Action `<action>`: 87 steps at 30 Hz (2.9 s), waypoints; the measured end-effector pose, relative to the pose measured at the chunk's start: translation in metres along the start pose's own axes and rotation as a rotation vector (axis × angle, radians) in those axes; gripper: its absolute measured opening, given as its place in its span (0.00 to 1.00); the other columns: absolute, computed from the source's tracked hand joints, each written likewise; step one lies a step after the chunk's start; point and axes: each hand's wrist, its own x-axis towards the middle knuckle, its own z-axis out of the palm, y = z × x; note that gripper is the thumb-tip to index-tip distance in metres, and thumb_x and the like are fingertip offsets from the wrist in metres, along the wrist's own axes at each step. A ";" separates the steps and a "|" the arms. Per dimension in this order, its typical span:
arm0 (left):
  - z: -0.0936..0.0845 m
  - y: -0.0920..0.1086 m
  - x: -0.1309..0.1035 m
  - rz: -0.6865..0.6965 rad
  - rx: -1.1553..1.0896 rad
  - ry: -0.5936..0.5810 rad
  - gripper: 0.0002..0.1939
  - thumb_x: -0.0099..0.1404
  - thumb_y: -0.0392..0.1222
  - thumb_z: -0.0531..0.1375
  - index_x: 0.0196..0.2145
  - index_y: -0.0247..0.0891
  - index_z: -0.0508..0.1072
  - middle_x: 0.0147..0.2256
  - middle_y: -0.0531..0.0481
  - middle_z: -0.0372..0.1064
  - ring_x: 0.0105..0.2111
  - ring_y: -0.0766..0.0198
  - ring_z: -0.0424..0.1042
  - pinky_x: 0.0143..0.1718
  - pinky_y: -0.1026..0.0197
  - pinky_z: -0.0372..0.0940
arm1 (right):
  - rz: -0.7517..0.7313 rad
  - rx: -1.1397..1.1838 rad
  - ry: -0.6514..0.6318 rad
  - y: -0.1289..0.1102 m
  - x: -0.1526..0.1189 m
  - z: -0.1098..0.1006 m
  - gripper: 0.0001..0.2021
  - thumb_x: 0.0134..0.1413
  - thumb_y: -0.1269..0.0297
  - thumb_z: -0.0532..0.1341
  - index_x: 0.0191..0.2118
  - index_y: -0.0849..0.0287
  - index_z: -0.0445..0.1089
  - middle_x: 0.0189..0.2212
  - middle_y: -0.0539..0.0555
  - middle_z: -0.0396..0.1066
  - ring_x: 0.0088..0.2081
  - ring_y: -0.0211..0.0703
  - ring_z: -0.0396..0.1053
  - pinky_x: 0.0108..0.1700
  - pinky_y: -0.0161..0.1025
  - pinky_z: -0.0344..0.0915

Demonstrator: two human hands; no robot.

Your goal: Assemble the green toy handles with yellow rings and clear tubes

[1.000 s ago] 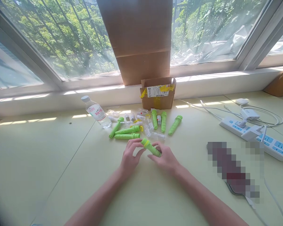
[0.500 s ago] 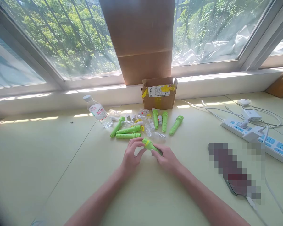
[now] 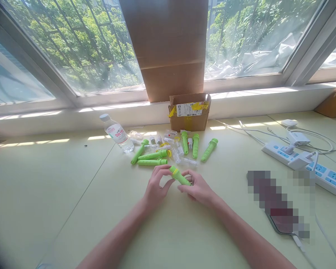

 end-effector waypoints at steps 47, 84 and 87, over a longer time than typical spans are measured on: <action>-0.001 -0.002 0.000 -0.039 -0.012 -0.020 0.03 0.62 0.37 0.58 0.36 0.39 0.67 0.43 0.45 0.67 0.45 0.57 0.66 0.43 0.52 0.65 | 0.043 0.031 0.009 0.001 0.001 -0.005 0.19 0.47 0.49 0.62 0.39 0.57 0.65 0.27 0.49 0.73 0.14 0.30 0.58 0.15 0.31 0.53; 0.002 -0.004 -0.001 0.021 -0.037 -0.025 0.06 0.61 0.33 0.59 0.37 0.39 0.68 0.40 0.47 0.69 0.42 0.61 0.66 0.42 0.56 0.64 | 0.046 0.070 -0.078 0.003 0.003 -0.009 0.17 0.49 0.52 0.63 0.41 0.56 0.62 0.21 0.45 0.66 0.14 0.32 0.58 0.13 0.29 0.52; 0.001 -0.003 -0.001 0.021 -0.037 -0.032 0.06 0.61 0.34 0.60 0.37 0.39 0.68 0.40 0.47 0.69 0.42 0.61 0.66 0.42 0.56 0.64 | 0.052 0.061 -0.078 0.005 0.003 -0.009 0.17 0.46 0.54 0.64 0.39 0.56 0.61 0.22 0.45 0.66 0.14 0.33 0.60 0.12 0.30 0.53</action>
